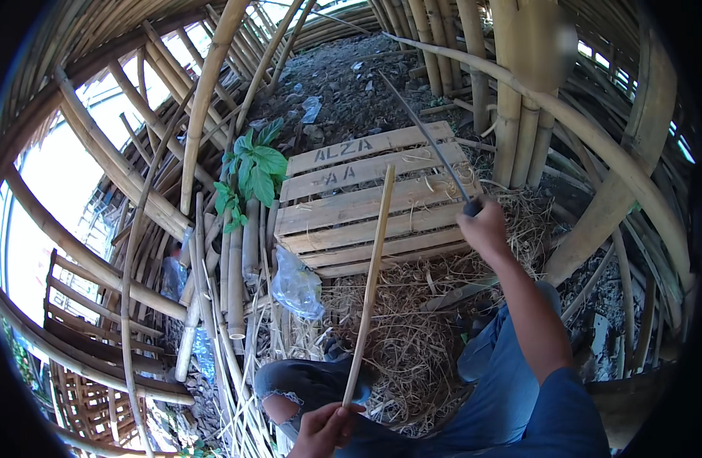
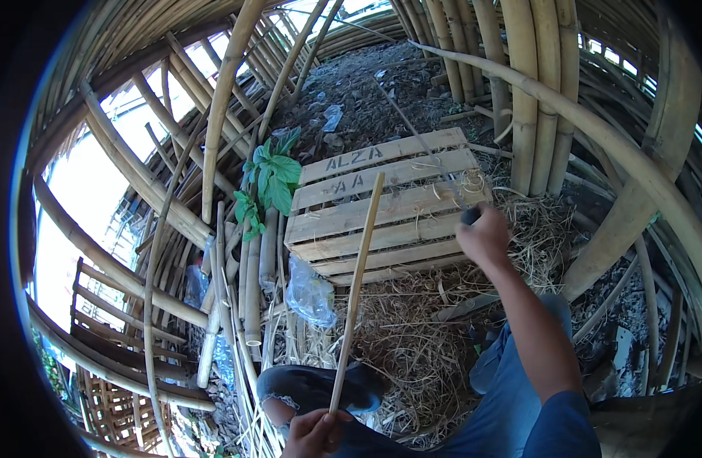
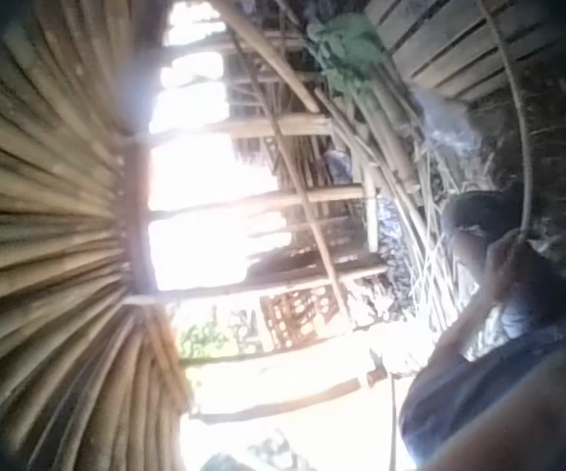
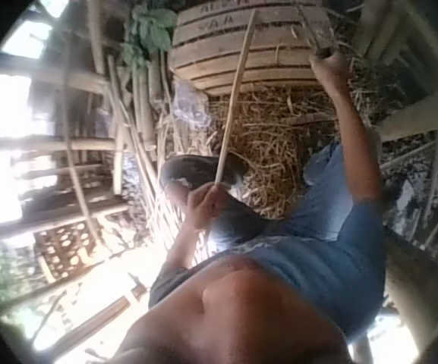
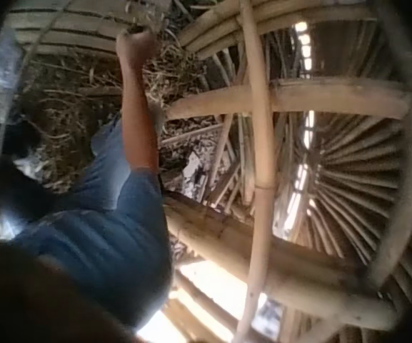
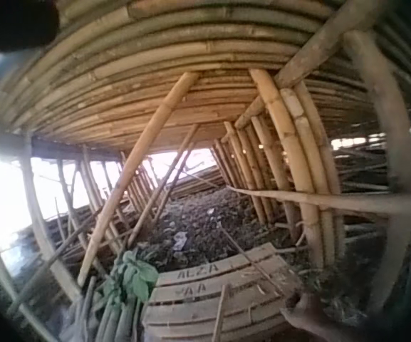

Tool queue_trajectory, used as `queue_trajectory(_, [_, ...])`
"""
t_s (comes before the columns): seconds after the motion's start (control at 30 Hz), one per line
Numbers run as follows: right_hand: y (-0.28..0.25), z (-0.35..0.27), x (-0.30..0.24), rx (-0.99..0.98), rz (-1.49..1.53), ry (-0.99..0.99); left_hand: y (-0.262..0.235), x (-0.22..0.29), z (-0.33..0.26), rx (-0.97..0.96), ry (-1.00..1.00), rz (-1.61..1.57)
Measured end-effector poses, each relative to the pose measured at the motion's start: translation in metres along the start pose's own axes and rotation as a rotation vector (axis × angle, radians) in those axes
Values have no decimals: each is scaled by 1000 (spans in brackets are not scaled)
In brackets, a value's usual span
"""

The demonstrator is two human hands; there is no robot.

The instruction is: The person holds a thin bamboo stick and repeatedly shaves along its length using a machete.

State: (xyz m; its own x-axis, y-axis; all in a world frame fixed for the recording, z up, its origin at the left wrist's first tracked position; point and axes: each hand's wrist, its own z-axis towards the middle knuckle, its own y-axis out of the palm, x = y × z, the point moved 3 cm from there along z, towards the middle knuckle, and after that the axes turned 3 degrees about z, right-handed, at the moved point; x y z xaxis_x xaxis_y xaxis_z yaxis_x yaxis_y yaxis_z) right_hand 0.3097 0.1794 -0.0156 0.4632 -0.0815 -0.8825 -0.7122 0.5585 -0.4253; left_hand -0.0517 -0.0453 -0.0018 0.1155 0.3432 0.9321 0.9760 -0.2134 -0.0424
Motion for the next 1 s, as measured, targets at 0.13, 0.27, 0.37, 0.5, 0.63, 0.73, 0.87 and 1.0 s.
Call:
queue_trajectory(0.13, [26, -59, -47, -457, 602, 256, 16, 15, 18, 9, -126, -121])
queue_trajectory(0.27, [27, -70, -56, -555, 601, 190, 29, 14, 33, -301, -287, -161])
queue_trajectory(0.37, [19, -65, -66, -592, 667, 197, 35, 11, 50, -404, -171, -101])
queue_trajectory(0.5, [19, -68, -70, -682, 877, 242, 61, 56, 95, -305, -71, 106])
queue_trajectory(0.63, [20, -66, -73, -656, 795, 238, 80, 82, 136, -271, -85, -84])
queue_trajectory(0.73, [23, -62, -60, -492, 854, 93, 76, 87, 146, -281, -76, -273])
queue_trajectory(0.87, [27, -67, -42, -303, 462, -13, 76, 88, 147, -268, -84, -363])
queue_trajectory(1.0, [23, -82, -61, -221, 48, -319, 73, 78, 150, -225, -89, -361])
